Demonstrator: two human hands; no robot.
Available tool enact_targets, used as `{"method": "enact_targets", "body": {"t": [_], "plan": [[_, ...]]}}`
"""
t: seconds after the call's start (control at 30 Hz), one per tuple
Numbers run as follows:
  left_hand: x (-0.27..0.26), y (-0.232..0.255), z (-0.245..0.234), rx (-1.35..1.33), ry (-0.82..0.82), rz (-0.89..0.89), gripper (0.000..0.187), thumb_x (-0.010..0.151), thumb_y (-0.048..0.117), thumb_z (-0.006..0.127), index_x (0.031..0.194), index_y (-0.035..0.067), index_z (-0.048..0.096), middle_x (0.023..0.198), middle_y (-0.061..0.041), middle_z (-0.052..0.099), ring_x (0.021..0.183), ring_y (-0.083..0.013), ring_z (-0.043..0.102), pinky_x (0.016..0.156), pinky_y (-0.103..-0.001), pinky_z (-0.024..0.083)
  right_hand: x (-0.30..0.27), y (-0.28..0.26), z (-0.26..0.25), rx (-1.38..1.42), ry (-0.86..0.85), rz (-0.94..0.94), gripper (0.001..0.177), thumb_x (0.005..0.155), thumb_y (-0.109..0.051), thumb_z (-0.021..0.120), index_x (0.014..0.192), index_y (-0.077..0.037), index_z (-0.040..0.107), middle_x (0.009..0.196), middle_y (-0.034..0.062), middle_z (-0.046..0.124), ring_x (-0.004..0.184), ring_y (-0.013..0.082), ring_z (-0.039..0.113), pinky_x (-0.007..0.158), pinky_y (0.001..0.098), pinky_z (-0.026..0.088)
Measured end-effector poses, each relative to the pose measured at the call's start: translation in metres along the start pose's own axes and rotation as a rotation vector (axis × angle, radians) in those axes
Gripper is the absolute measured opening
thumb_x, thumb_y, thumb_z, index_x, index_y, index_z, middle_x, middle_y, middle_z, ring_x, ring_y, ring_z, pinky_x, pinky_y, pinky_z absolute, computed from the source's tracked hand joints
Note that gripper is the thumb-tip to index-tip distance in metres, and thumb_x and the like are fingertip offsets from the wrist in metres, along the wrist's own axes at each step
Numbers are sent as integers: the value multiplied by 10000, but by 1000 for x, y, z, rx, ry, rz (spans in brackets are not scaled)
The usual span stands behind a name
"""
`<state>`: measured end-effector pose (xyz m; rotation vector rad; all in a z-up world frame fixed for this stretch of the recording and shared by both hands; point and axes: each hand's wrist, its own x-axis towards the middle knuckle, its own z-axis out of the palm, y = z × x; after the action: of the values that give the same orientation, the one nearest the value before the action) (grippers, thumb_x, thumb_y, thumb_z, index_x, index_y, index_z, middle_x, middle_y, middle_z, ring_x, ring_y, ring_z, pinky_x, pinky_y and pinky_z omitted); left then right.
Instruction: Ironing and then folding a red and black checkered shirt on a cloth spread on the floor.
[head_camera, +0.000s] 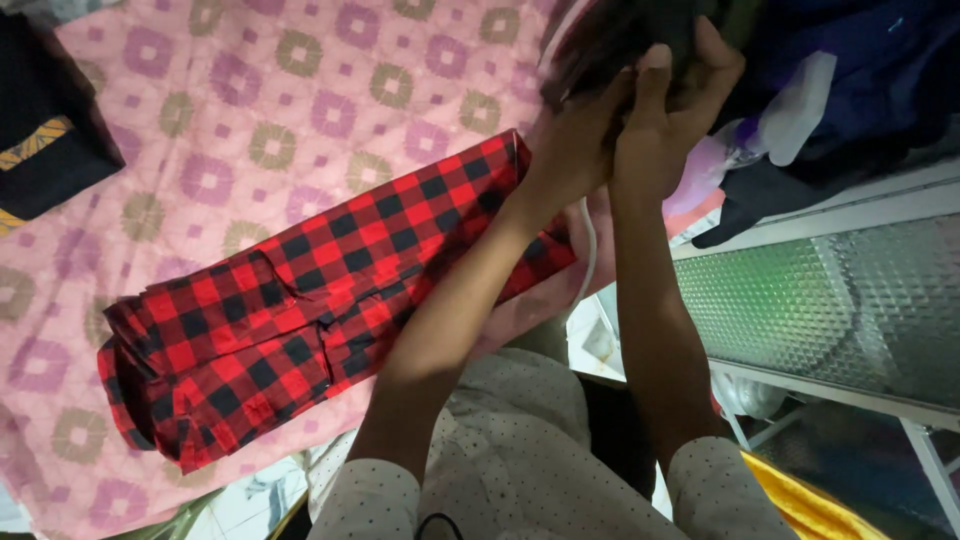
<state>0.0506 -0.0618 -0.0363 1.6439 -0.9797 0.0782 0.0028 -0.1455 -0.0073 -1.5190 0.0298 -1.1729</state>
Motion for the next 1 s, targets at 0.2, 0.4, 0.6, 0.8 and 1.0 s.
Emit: {"method": "enact_targets", "body": {"t": [0.2, 0.4, 0.6, 0.8, 1.0], "plan": [[16, -12, 12, -43, -57, -49, 538, 958, 182, 659, 1461, 103, 486, 1323, -234, 668, 1186, -410, 667, 966, -488, 540, 1, 21, -7, -37, 109, 82, 491, 1143, -224, 673, 1502, -57, 382, 1515, 107, 494, 1318, 211, 561, 1124, 316, 462], [-4, -17, 6, -98, -40, 31, 554, 915, 142, 672, 1441, 103, 499, 1309, -192, 661, 1215, -386, 648, 949, -453, 566, -19, 35, -21, -120, 106, 38, 408, 1201, -187, 654, 1479, -64, 383, 1491, 149, 489, 1311, 220, 528, 1165, 324, 402], [-19, -8, -50, 266, -112, -74, 366, 917, 139, 706, 1272, 100, 626, 1294, -143, 650, 1167, -352, 650, 953, -462, 515, -48, -6, -28, -156, -36, -60, 592, 1172, -81, 662, 1571, -81, 225, 1598, 126, 358, 1498, 222, 403, 1300, 336, 321], [-38, -31, -101, 514, -273, 141, 521, 782, -6, 710, 1293, 93, 685, 1337, -147, 611, 1312, -358, 491, 1107, -521, 378, -95, -79, -41, -699, -397, 167, 531, 1056, -103, 598, 1502, 34, 344, 1316, 223, 592, 1236, 351, 600, 1089, 433, 461], [-37, -36, -112, 626, -474, 121, 577, 783, -124, 662, 1329, 64, 676, 1419, -95, 581, 1406, -335, 457, 1164, -480, 377, -123, -103, -40, -980, -701, 240, 539, 973, -262, 718, 1382, 14, 499, 1021, 209, 663, 956, 411, 619, 837, 522, 497]]}}
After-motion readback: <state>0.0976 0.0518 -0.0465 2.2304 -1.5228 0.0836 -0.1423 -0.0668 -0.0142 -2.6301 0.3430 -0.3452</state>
